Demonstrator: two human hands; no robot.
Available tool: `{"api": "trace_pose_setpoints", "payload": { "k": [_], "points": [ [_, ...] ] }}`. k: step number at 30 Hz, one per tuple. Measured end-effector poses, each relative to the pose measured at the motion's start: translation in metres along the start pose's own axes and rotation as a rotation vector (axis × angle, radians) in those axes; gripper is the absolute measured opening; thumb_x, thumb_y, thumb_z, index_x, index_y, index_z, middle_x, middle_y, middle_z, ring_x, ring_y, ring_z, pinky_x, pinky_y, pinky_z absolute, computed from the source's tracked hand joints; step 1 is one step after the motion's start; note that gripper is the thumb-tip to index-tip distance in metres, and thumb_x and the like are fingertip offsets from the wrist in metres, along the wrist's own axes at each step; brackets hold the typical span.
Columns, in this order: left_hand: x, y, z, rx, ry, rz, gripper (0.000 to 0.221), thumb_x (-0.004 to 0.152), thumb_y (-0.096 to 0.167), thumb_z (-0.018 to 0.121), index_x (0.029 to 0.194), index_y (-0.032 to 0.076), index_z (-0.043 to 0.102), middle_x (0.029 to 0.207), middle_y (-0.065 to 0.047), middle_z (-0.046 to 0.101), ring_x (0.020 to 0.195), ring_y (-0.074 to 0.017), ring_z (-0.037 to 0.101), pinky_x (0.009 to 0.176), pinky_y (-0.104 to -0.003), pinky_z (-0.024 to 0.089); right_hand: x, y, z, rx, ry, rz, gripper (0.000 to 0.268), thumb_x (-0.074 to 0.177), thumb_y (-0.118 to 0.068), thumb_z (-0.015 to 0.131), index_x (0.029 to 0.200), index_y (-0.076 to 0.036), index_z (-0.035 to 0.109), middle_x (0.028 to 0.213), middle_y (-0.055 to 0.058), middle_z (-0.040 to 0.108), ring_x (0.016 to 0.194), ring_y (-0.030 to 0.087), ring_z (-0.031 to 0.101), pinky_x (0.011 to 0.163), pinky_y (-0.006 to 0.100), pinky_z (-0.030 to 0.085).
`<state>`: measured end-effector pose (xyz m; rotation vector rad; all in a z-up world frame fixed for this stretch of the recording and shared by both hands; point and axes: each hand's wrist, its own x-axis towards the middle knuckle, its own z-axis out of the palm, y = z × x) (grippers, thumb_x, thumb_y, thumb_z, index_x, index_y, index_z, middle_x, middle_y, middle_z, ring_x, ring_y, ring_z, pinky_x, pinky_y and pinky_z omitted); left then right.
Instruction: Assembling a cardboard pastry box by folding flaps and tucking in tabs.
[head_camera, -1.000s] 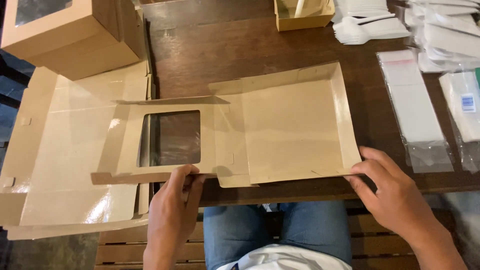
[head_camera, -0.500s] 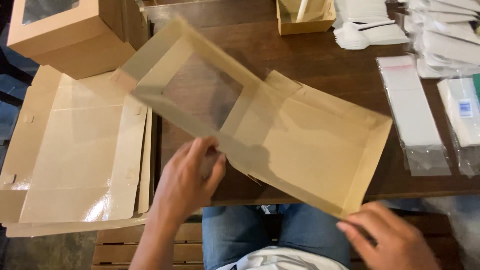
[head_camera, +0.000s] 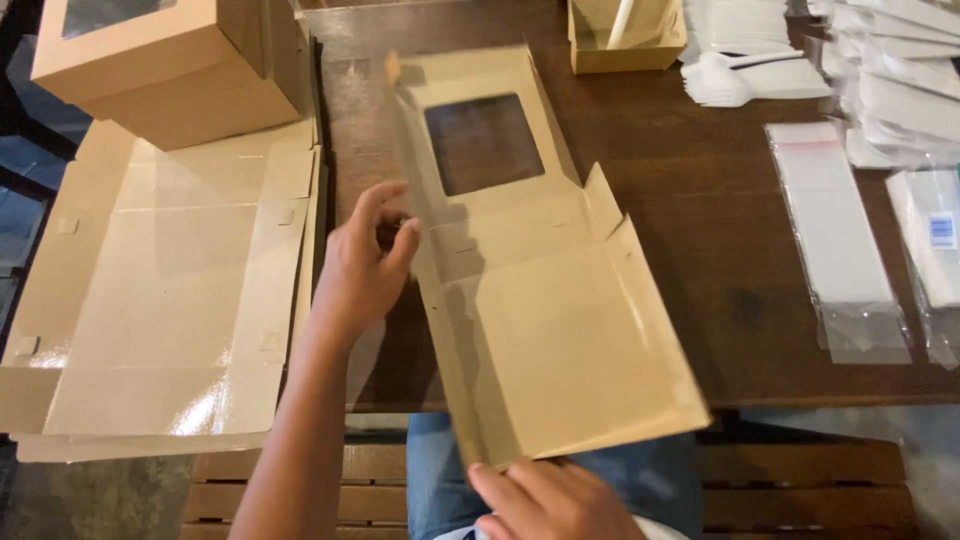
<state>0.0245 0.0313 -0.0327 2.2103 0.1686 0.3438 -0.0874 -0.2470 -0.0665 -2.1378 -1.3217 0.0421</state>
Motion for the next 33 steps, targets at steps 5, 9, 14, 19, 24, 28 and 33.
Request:
{"api": "trace_pose_setpoints", "payload": {
  "k": [5,9,14,19,24,28,33],
  "points": [
    [-0.033,0.018,0.001,-0.132,-0.072,-0.166,0.093,0.088,0.039,0.067,0.160,0.010,0.016,0.138,-0.022,0.061,0.122,-0.0301,0.064,0.099,-0.041,0.056,0.002,0.013,0.021,-0.134,0.035,-0.164,0.043,0.107,-0.033,0.058,0.143,-0.008,0.061,0.088,0.004,0.056,0.050,0.021,0.056,0.041,0.038,0.050],
    [-0.045,0.032,0.005,-0.230,-0.077,-0.316,0.069,0.087,0.017,0.057,0.153,0.008,0.037,0.141,-0.008,0.065,0.122,-0.0208,0.067,0.098,-0.035,0.056,0.013,-0.003,-0.021,0.204,-0.181,0.034,0.043,0.103,-0.026,0.064,0.143,-0.010,0.063,0.095,0.006,0.066,0.070,0.022,0.072,0.055,0.038,0.058],
    [-0.046,0.038,-0.002,-0.126,-0.056,-0.494,0.060,0.082,0.018,0.049,0.141,0.014,0.060,0.108,0.000,0.074,0.077,-0.0142,0.053,0.071,-0.030,0.046,0.034,0.017,-0.073,0.362,-0.243,-0.013,0.045,0.104,-0.029,0.061,0.141,-0.003,0.058,0.121,0.013,0.073,0.101,0.025,0.076,0.086,0.036,0.062],
    [-0.048,0.035,-0.001,-0.071,-0.054,-0.519,0.062,0.082,0.021,0.047,0.142,0.017,0.063,0.084,0.002,0.069,0.044,-0.0114,0.032,0.047,-0.030,0.034,0.086,0.049,-0.097,0.197,-0.061,-0.125,0.044,0.095,-0.007,0.065,0.138,-0.001,0.059,0.115,0.011,0.073,0.083,0.020,0.076,0.078,0.034,0.063],
    [-0.052,0.032,0.003,-0.145,0.003,-0.393,0.055,0.085,0.017,0.047,0.138,0.013,0.064,0.120,-0.002,0.078,0.040,-0.0083,0.034,0.042,-0.027,0.036,0.173,0.100,-0.078,-0.141,-0.111,-0.126,0.052,0.093,0.008,0.055,0.144,-0.003,0.055,0.136,0.028,0.055,0.122,0.047,0.061,0.078,0.059,0.060],
    [-0.056,0.045,0.004,-0.216,0.066,-0.311,0.052,0.088,0.005,0.053,0.139,-0.004,0.062,0.127,-0.025,0.071,0.115,-0.0392,0.070,0.090,-0.049,0.061,0.224,0.121,-0.048,-0.330,-0.106,-0.228,0.059,0.088,0.004,0.066,0.140,-0.022,0.056,0.136,0.013,0.049,0.114,0.039,0.068,0.081,0.050,0.062],
    [-0.062,0.028,0.007,-0.254,0.038,-0.374,0.054,0.090,0.006,0.049,0.142,-0.001,0.060,0.121,-0.023,0.074,0.105,-0.0264,0.071,0.086,-0.047,0.060,0.255,0.151,-0.009,-0.356,-0.242,-0.225,0.040,0.092,0.008,0.060,0.114,-0.024,0.068,0.127,0.004,0.055,0.106,0.031,0.073,0.081,0.038,0.064]
  ]
}}
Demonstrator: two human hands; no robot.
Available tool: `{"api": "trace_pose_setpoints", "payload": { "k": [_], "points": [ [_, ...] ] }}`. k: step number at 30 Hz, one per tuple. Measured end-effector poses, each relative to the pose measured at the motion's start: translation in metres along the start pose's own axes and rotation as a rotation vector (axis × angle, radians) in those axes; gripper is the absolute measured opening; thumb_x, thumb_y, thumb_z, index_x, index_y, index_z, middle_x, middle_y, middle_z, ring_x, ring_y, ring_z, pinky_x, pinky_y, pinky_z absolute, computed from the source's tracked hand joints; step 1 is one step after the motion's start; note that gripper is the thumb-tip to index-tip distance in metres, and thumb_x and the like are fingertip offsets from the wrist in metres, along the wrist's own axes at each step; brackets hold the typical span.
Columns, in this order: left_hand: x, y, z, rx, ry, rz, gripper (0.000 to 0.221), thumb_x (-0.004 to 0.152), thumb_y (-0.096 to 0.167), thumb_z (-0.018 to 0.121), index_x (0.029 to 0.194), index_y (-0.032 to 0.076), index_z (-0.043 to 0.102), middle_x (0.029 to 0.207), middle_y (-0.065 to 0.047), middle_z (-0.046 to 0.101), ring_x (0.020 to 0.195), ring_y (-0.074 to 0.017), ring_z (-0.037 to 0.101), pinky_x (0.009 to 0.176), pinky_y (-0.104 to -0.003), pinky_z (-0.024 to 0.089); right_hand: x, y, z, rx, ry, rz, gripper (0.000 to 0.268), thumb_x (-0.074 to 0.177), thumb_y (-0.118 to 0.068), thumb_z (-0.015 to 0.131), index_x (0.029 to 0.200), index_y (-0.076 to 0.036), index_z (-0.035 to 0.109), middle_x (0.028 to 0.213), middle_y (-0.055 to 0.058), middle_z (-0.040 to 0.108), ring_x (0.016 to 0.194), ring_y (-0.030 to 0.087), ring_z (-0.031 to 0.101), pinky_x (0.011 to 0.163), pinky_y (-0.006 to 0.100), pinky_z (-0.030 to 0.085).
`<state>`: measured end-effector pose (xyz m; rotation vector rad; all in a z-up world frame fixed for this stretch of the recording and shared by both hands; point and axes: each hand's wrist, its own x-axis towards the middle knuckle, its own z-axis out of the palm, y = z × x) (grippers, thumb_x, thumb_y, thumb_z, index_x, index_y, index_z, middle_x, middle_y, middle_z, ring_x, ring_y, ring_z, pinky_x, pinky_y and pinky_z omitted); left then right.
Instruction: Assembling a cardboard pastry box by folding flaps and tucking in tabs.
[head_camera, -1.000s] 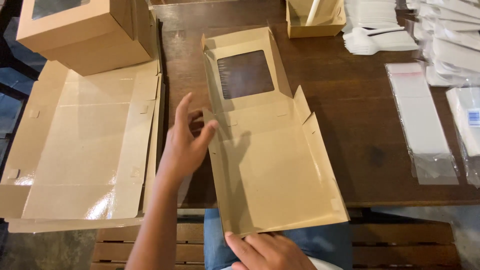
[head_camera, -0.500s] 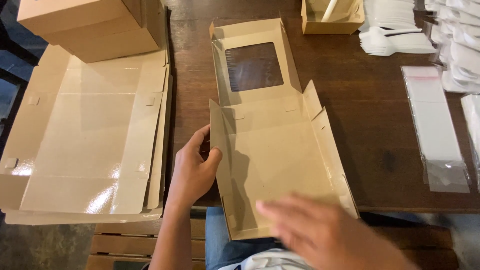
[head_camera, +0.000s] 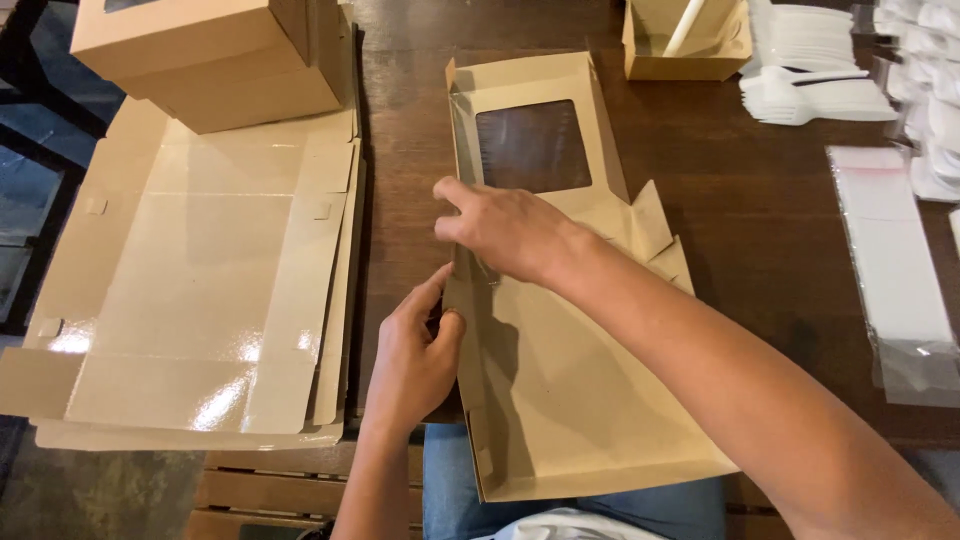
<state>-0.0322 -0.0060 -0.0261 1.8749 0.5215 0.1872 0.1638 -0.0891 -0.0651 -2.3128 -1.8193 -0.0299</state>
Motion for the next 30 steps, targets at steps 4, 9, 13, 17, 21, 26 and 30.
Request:
{"api": "trace_pose_setpoints", "payload": {
  "k": [4,9,13,17,21,26,30],
  "points": [
    [-0.004,0.013,-0.002,-0.002,-0.007,-0.001,0.055,0.090,0.006,0.049,0.144,-0.002,0.057,0.124,-0.024,0.072,0.111,-0.0305,0.068,0.091,-0.049,0.057,-0.012,-0.006,-0.019,0.006,0.035,0.000,0.016,0.095,-0.001,0.062,0.101,-0.015,0.061,0.117,0.002,0.057,0.099,0.032,0.073,0.082,0.039,0.064],
    [-0.001,0.027,-0.005,-0.003,-0.023,0.048,0.059,0.090,0.006,0.051,0.148,-0.004,0.049,0.132,-0.025,0.068,0.132,-0.0430,0.059,0.106,-0.058,0.046,-0.026,-0.023,-0.019,0.024,0.035,-0.019,0.020,0.098,0.000,0.053,0.106,-0.016,0.062,0.113,0.001,0.064,0.097,0.030,0.073,0.078,0.040,0.062],
    [0.003,0.023,-0.003,0.035,-0.082,0.015,0.061,0.092,0.007,0.050,0.152,-0.003,0.044,0.142,-0.028,0.060,0.141,-0.0447,0.048,0.112,-0.059,0.040,-0.052,-0.013,-0.041,0.003,0.214,-0.047,0.044,0.094,0.005,0.048,0.129,-0.018,0.062,0.142,0.007,0.056,0.117,0.030,0.068,0.090,0.040,0.061],
    [0.006,0.018,-0.002,0.047,-0.087,0.010,0.057,0.093,0.007,0.051,0.149,-0.003,0.049,0.143,-0.027,0.060,0.143,-0.0437,0.046,0.115,-0.058,0.037,-0.101,0.036,-0.081,0.012,0.347,0.251,0.034,0.096,-0.007,0.059,0.128,-0.011,0.071,0.120,0.009,0.065,0.110,0.030,0.069,0.088,0.039,0.056],
    [0.005,0.021,-0.004,0.050,-0.102,-0.007,0.058,0.092,0.008,0.049,0.149,-0.002,0.049,0.143,-0.026,0.060,0.143,-0.0441,0.045,0.115,-0.059,0.036,-0.118,0.044,-0.105,0.457,0.112,0.907,0.048,0.096,-0.035,0.070,0.139,-0.015,0.064,0.106,0.007,0.077,0.103,0.029,0.073,0.085,0.040,0.055],
    [0.020,0.029,0.006,0.066,-0.125,-0.018,0.065,0.094,0.027,0.054,0.151,-0.002,0.042,0.147,-0.028,0.055,0.143,-0.0433,0.047,0.116,-0.056,0.038,-0.115,0.043,-0.087,0.426,-0.041,1.071,0.052,0.090,-0.051,0.068,0.132,-0.021,0.070,0.118,0.011,0.075,0.116,0.033,0.069,0.093,0.042,0.053],
    [0.035,0.017,0.008,0.177,-0.113,-0.052,0.080,0.093,0.050,0.062,0.152,0.001,0.040,0.147,-0.025,0.053,0.141,-0.0394,0.050,0.116,-0.052,0.040,-0.117,0.052,-0.058,0.331,-0.022,1.096,0.040,0.085,-0.037,0.067,0.123,-0.029,0.073,0.103,0.002,0.077,0.098,0.032,0.074,0.079,0.043,0.057]
  ]
}}
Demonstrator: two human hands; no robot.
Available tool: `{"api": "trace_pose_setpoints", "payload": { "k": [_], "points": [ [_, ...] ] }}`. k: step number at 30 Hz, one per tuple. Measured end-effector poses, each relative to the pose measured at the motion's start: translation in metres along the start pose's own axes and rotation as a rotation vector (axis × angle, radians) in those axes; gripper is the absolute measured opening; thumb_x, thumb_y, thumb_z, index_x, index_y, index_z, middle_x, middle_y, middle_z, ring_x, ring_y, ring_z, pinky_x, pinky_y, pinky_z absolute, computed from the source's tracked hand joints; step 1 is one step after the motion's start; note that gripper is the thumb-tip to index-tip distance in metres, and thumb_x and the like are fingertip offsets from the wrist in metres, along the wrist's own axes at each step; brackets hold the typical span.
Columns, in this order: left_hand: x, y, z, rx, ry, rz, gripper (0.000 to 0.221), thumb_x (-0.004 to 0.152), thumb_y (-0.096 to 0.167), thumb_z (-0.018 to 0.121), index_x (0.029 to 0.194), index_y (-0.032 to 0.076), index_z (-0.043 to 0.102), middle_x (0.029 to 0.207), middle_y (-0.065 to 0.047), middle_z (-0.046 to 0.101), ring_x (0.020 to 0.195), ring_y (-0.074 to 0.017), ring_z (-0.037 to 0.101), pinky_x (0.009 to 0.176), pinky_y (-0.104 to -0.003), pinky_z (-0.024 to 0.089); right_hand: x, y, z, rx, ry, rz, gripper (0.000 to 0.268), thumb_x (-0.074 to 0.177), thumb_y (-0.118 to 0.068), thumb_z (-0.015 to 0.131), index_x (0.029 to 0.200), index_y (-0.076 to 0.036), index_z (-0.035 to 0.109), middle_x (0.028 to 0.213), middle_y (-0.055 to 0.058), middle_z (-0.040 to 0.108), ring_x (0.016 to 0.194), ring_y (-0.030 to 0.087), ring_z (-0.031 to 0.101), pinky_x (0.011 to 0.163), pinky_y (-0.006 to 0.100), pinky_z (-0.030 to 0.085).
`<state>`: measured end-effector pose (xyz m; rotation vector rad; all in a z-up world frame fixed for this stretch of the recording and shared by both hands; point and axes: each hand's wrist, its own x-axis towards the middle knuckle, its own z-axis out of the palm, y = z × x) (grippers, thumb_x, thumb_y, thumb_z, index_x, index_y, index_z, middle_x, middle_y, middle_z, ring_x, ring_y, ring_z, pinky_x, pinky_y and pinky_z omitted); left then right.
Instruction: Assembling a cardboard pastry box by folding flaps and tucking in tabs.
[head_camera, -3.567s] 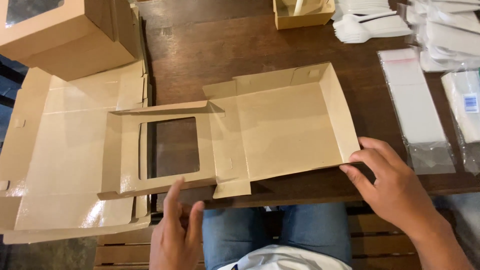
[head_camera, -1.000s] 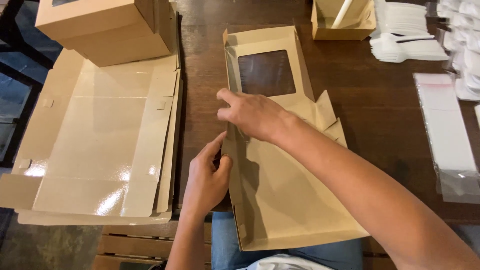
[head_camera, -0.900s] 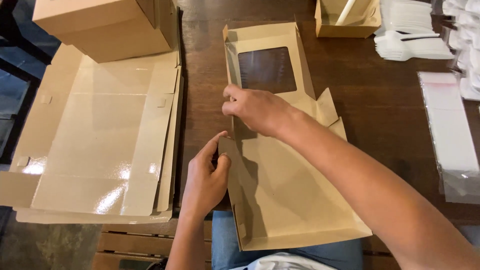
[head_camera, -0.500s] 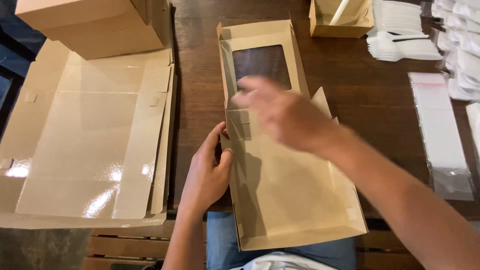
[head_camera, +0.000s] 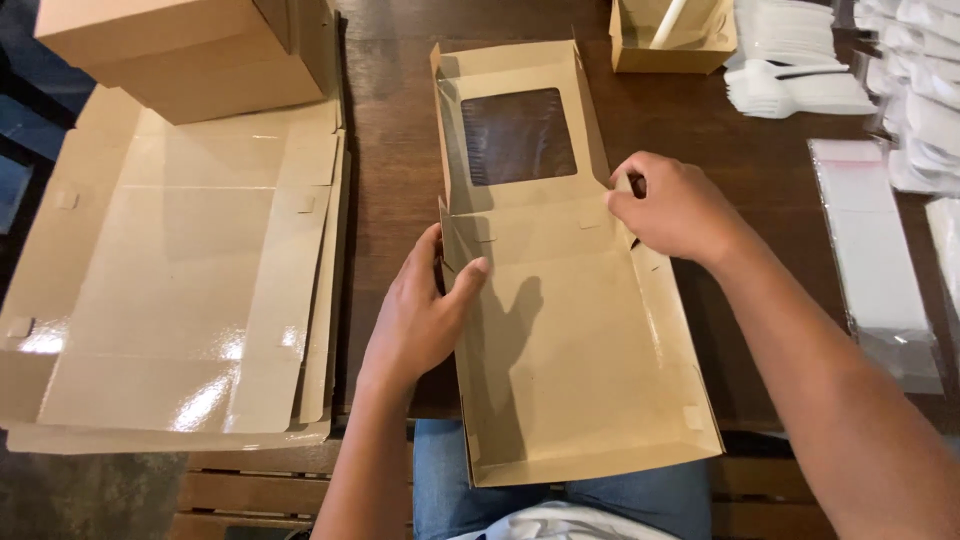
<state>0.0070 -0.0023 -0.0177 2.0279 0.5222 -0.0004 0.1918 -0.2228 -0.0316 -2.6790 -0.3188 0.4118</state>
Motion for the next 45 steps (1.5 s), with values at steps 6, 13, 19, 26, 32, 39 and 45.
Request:
{"api": "trace_pose_setpoints", "payload": {
  "k": [6,13,19,26,32,39,45],
  "points": [
    [0.023,-0.004,0.003,0.080,0.054,-0.085,0.082,0.096,0.058,0.053,0.153,0.001,0.040,0.147,-0.024,0.050,0.140,-0.0415,0.048,0.117,-0.054,0.038,-0.024,-0.011,-0.002,0.153,0.168,-0.148,0.035,0.091,-0.016,0.060,0.122,-0.017,0.076,0.099,0.017,0.077,0.097,0.041,0.072,0.081,0.049,0.056],
    [0.036,0.006,-0.001,-0.129,0.129,-0.156,0.094,0.093,0.062,0.050,0.161,0.003,0.024,0.157,-0.028,0.039,0.146,-0.0448,0.038,0.122,-0.055,0.029,-0.022,0.006,0.020,0.362,0.260,-0.170,0.031,0.093,-0.017,0.065,0.119,-0.026,0.078,0.093,0.010,0.076,0.090,0.027,0.073,0.076,0.039,0.056],
    [0.051,-0.010,-0.001,-0.506,0.164,-0.087,0.092,0.091,0.041,0.063,0.161,-0.003,0.022,0.146,-0.023,0.050,0.142,-0.0342,0.046,0.117,-0.055,0.033,-0.030,0.010,0.031,0.482,0.357,-0.262,0.029,0.095,-0.006,0.065,0.118,-0.015,0.080,0.093,0.015,0.076,0.086,0.018,0.070,0.075,0.036,0.056],
    [0.035,-0.002,-0.012,-0.422,0.039,0.385,0.079,0.077,0.001,0.056,0.154,-0.006,0.037,0.135,-0.024,0.055,0.134,-0.0363,0.047,0.112,-0.059,0.034,-0.017,0.031,0.045,0.611,0.478,-0.330,0.026,0.097,0.000,0.064,0.118,-0.007,0.078,0.085,0.012,0.072,0.080,0.009,0.062,0.073,0.030,0.054],
    [0.030,-0.015,-0.029,-0.220,-0.137,0.423,0.085,0.074,-0.007,0.059,0.156,0.008,0.036,0.134,-0.015,0.054,0.136,-0.0324,0.045,0.112,-0.062,0.029,-0.015,0.033,0.045,0.804,0.348,-0.383,0.045,0.089,0.005,0.058,0.133,-0.002,0.056,0.108,0.015,0.068,0.099,0.020,0.062,0.091,0.037,0.051],
    [0.028,-0.018,-0.031,-0.151,-0.278,0.372,0.087,0.078,-0.009,0.059,0.158,0.013,0.032,0.140,-0.016,0.051,0.139,-0.0334,0.040,0.113,-0.062,0.027,-0.022,0.040,0.042,1.009,-0.014,-0.472,0.069,0.085,-0.003,0.053,0.152,-0.008,0.040,0.132,0.019,0.062,0.119,0.022,0.055,0.104,0.043,0.045],
    [0.019,-0.012,-0.019,-0.318,-0.274,0.430,0.084,0.079,-0.013,0.053,0.157,0.012,0.032,0.142,-0.022,0.051,0.142,-0.0409,0.041,0.109,-0.068,0.033,-0.026,0.035,0.061,1.004,0.293,-0.458,0.041,0.083,-0.003,0.064,0.124,-0.003,0.064,0.104,0.014,0.070,0.093,0.020,0.062,0.089,0.032,0.049]
  ]
}}
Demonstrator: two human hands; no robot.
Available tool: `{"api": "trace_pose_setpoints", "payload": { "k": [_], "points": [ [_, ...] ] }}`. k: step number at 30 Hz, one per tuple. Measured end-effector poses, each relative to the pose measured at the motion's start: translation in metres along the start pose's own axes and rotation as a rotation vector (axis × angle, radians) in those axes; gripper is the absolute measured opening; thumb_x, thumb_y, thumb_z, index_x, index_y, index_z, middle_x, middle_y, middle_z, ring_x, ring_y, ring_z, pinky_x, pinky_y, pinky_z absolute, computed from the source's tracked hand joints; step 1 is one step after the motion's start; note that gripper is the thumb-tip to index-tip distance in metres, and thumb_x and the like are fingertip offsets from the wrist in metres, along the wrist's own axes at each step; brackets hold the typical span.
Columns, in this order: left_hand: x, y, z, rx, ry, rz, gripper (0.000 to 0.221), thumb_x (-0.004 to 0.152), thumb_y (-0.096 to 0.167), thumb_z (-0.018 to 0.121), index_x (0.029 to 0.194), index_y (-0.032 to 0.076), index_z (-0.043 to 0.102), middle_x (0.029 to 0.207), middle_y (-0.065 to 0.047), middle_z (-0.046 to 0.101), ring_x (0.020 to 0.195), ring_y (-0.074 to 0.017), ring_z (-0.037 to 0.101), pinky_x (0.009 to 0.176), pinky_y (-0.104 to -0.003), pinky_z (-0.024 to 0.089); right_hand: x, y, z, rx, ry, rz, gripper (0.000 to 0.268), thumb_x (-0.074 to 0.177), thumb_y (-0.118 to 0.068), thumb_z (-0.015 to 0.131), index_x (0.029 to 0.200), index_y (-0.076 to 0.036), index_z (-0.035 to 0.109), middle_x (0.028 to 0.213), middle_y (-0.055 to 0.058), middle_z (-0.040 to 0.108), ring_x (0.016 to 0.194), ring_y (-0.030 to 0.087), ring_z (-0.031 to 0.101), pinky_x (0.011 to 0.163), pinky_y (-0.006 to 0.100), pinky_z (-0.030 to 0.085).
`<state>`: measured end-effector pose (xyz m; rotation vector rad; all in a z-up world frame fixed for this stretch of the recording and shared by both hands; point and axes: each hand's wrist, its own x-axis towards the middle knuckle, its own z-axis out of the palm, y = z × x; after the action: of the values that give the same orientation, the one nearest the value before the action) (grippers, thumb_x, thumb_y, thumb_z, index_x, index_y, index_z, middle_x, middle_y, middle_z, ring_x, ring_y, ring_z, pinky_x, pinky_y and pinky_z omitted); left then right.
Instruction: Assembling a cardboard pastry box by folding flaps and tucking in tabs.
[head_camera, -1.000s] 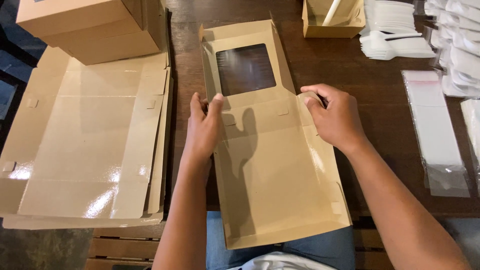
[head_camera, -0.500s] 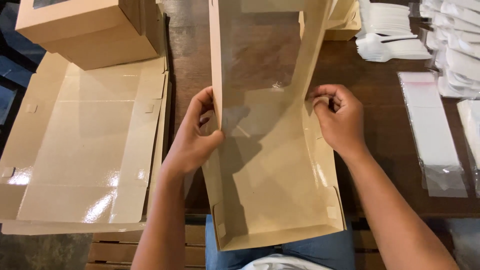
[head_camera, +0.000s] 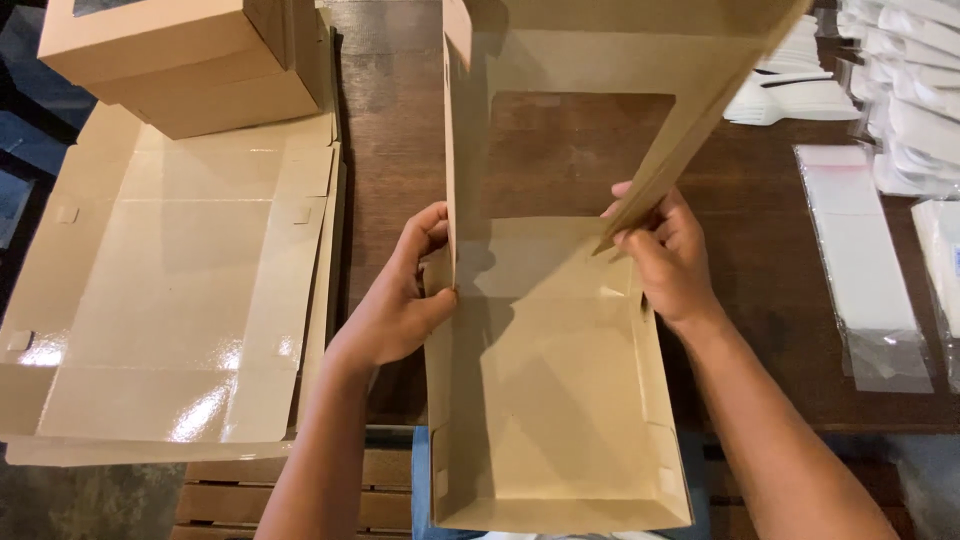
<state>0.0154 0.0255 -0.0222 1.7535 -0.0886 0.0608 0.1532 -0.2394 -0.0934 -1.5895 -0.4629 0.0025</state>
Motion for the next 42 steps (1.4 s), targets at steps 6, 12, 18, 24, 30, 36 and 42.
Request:
{"api": "trace_pose_setpoints", "payload": {
  "k": [6,12,18,24,30,36,42],
  "points": [
    [0.017,-0.003,-0.005,0.096,0.049,0.060,0.080,0.085,-0.010,0.060,0.157,0.010,0.031,0.144,-0.026,0.050,0.141,-0.0461,0.042,0.107,-0.070,0.036,0.018,-0.009,-0.005,-0.132,0.063,-0.133,0.024,0.086,-0.002,0.072,0.109,-0.009,0.069,0.103,0.006,0.073,0.082,0.009,0.056,0.075,0.021,0.040],
    [0.008,0.003,-0.007,-0.048,-0.109,-0.031,0.097,0.080,0.001,0.071,0.162,0.009,0.021,0.157,-0.023,0.041,0.146,-0.0416,0.035,0.114,-0.067,0.031,0.015,0.010,-0.010,-0.121,0.059,-0.261,0.013,0.098,0.003,0.074,0.110,-0.001,0.070,0.096,0.014,0.072,0.078,0.018,0.064,0.073,0.030,0.050],
    [-0.032,0.015,0.016,-0.048,0.132,-0.164,0.096,0.092,0.014,0.066,0.160,-0.008,0.003,0.159,-0.046,0.013,0.146,-0.0659,0.010,0.114,-0.074,0.015,0.011,-0.018,-0.002,-0.109,0.127,-0.273,0.012,0.098,0.002,0.079,0.107,-0.003,0.074,0.093,0.009,0.072,0.082,0.010,0.061,0.073,0.025,0.050],
    [-0.048,-0.030,0.027,-0.090,0.180,-0.218,0.086,0.092,0.007,0.059,0.164,0.004,0.011,0.167,-0.030,0.015,0.155,-0.0463,0.012,0.122,-0.059,0.016,0.009,-0.036,-0.015,-0.079,-0.117,-0.300,0.014,0.097,-0.009,0.075,0.097,0.004,0.070,0.112,0.022,0.072,0.099,0.023,0.070,0.090,0.031,0.055],
    [-0.041,-0.067,0.038,-0.348,0.255,-0.143,0.081,0.099,0.014,0.057,0.164,0.007,0.009,0.172,-0.022,0.006,0.158,-0.0341,0.006,0.127,-0.050,0.013,-0.014,-0.057,-0.025,-0.095,-0.230,-0.139,0.020,0.085,-0.009,0.079,0.101,0.001,0.072,0.129,0.022,0.066,0.116,0.028,0.066,0.104,0.037,0.051],
    [-0.034,-0.030,0.039,-0.291,0.209,0.041,0.100,0.084,-0.002,0.075,0.164,0.003,0.014,0.164,-0.024,0.030,0.151,-0.0338,0.030,0.120,-0.049,0.033,-0.038,-0.054,-0.029,-0.211,-0.182,-0.024,0.027,0.083,-0.002,0.076,0.110,-0.001,0.073,0.153,0.019,0.047,0.140,0.028,0.047,0.118,0.042,0.039],
    [-0.032,-0.040,0.018,-0.063,0.064,-0.025,0.088,0.088,0.009,0.061,0.163,0.015,0.015,0.170,-0.014,0.025,0.159,-0.0247,0.021,0.127,-0.042,0.016,-0.018,-0.042,-0.051,-0.162,-0.237,0.075,0.017,0.100,-0.003,0.058,0.107,-0.009,0.072,0.154,0.016,0.057,0.144,0.022,0.054,0.109,0.029,0.045]
  ]
}}
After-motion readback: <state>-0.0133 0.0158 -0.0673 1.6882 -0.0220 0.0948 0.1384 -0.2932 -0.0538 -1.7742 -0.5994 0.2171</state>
